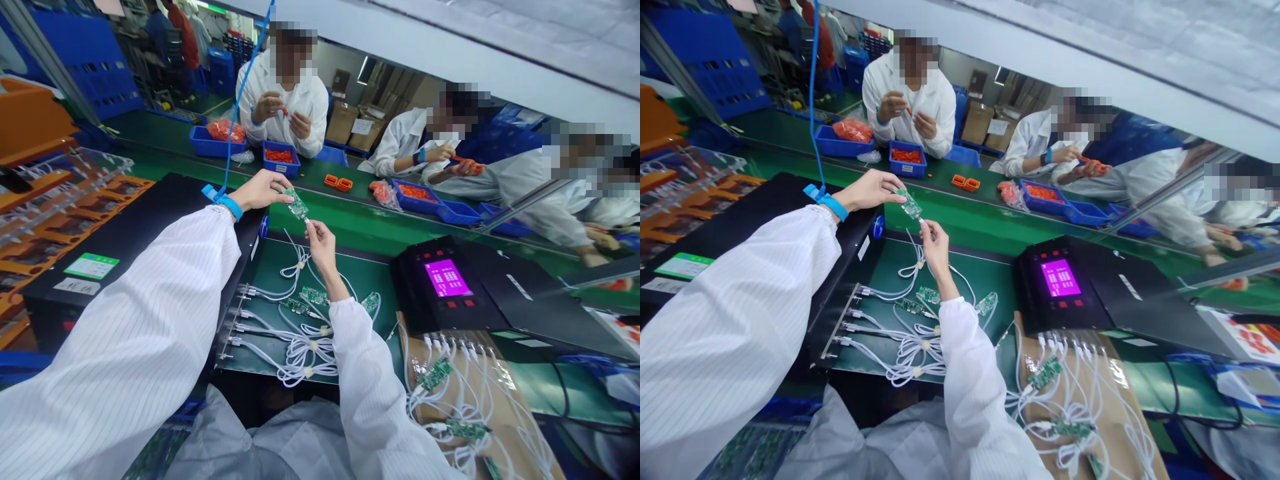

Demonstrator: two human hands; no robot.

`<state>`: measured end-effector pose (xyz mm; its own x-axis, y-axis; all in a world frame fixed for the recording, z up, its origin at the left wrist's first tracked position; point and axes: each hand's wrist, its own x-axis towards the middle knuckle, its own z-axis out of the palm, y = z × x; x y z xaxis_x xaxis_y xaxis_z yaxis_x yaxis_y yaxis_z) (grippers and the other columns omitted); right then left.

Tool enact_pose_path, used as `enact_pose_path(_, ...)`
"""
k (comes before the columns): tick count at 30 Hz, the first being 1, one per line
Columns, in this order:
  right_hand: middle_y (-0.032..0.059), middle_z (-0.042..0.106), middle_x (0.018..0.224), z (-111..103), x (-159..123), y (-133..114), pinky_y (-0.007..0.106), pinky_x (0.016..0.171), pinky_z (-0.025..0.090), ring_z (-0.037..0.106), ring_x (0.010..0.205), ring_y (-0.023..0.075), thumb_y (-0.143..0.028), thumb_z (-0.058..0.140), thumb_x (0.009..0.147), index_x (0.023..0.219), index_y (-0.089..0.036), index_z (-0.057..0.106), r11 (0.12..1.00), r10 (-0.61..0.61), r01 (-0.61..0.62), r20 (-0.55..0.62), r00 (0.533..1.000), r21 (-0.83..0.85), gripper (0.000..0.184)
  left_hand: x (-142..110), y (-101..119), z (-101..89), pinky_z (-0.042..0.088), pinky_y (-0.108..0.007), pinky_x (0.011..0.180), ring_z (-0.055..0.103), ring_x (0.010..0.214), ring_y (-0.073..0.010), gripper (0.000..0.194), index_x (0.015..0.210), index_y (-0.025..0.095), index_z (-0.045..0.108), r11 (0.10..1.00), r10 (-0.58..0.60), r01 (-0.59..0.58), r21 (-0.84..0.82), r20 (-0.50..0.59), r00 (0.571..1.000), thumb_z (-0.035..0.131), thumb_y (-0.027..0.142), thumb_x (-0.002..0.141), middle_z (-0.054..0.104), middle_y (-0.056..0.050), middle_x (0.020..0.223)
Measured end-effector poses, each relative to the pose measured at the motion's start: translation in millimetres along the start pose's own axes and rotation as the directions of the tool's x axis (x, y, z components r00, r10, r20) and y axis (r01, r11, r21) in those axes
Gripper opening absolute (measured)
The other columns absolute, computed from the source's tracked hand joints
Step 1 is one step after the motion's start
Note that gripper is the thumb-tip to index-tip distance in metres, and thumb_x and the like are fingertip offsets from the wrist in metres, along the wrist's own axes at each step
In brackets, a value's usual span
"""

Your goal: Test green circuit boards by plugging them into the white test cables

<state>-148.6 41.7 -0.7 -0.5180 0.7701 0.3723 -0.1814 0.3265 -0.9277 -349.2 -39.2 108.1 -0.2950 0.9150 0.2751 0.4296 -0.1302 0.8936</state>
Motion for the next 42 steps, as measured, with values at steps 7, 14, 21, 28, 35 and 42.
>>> enact_pose_path(7, 0.0032, 0.068, 0.084, -2, 0, 0, 0.031, 0.077, 0.054, 0.063, 0.080, 0.0165, -0.068, 0.063, 0.088, 0.103, -0.018, 0.072, 0.999, 0.014, -0.014, 0.006, 1.000, -0.042, 0.053, -1, 4, 1.1, 0.057, -0.040, 0.090, 0.072, 0.088, -0.0222, 0.047, 0.093, 0.012, 0.075, 1.000, -0.016, 0.016, 0.021, 0.014, 1.000, 0.097, 0.035, 0.058, 0.077, -0.010, 0.090)
enact_pose_path(14, 0.0037, 0.069, 0.082, 0, -2, 0, 0.031, 0.076, 0.053, 0.064, 0.079, 0.0176, -0.065, 0.066, 0.086, 0.101, -0.016, 0.073, 1.000, 0.023, -0.023, -0.005, 1.000, -0.015, 0.052, 0, 3, 1.0, 0.057, -0.039, 0.088, 0.072, 0.087, -0.0223, 0.042, 0.091, 0.012, 0.075, 0.999, -0.016, 0.015, 0.044, 0.030, 0.999, 0.096, 0.031, 0.060, 0.077, -0.010, 0.089)
enact_pose_path(21, 0.0063, 0.072, 0.083, 6, -2, 4, 0.034, 0.080, 0.056, 0.067, 0.080, 0.0197, -0.071, 0.066, 0.083, 0.099, -0.015, 0.074, 0.999, 0.024, -0.025, -0.024, 0.999, -0.033, 0.059, 2, 1, 0.8, 0.057, -0.038, 0.084, 0.073, 0.085, -0.0230, 0.042, 0.091, 0.015, 0.074, 0.997, -0.050, 0.046, 0.065, 0.055, 0.997, 0.098, 0.029, 0.059, 0.077, -0.008, 0.084)
enact_pose_path(28, 0.0069, 0.074, 0.086, 4, 2, 10, 0.036, 0.083, 0.057, 0.068, 0.082, 0.0204, -0.073, 0.066, 0.082, 0.101, -0.015, 0.075, 0.998, 0.031, -0.033, -0.034, 0.999, -0.057, 0.062, 7, -2, 2.0, 0.057, -0.038, 0.082, 0.074, 0.081, -0.0229, 0.036, 0.087, 0.017, 0.073, 0.994, -0.084, 0.075, 0.081, 0.112, 0.990, 0.096, 0.026, 0.060, 0.076, -0.006, 0.079)
enact_pose_path(35, 0.0087, 0.075, 0.093, 1, -1, 8, 0.039, 0.089, 0.057, 0.069, 0.089, 0.0220, -0.064, 0.062, 0.092, 0.106, -0.016, 0.073, 0.991, 0.015, -0.010, 0.041, 0.999, -0.135, 0.051, 9, -11, 4.7, 0.057, -0.038, 0.085, 0.073, 0.089, -0.0243, 0.034, 0.088, 0.017, 0.075, 0.992, 0.003, -0.015, 0.123, 0.093, 0.996, 0.094, 0.028, 0.062, 0.077, -0.007, 0.084)
enact_pose_path(42, 0.0167, 0.063, 0.114, 16, -23, -9, 0.040, 0.100, 0.050, 0.061, 0.111, 0.0254, -0.026, 0.044, 0.106, 0.112, -0.015, 0.064, 0.633, -0.247, 0.258, 0.125, 0.961, -0.730, 0.023, 5, -12, 12.5, 0.055, -0.039, 0.091, 0.072, 0.092, -0.0238, 0.029, 0.089, 0.014, 0.074, 0.987, 0.056, -0.058, 0.148, 0.019, 0.998, 0.090, 0.024, 0.066, 0.077, -0.010, 0.091)
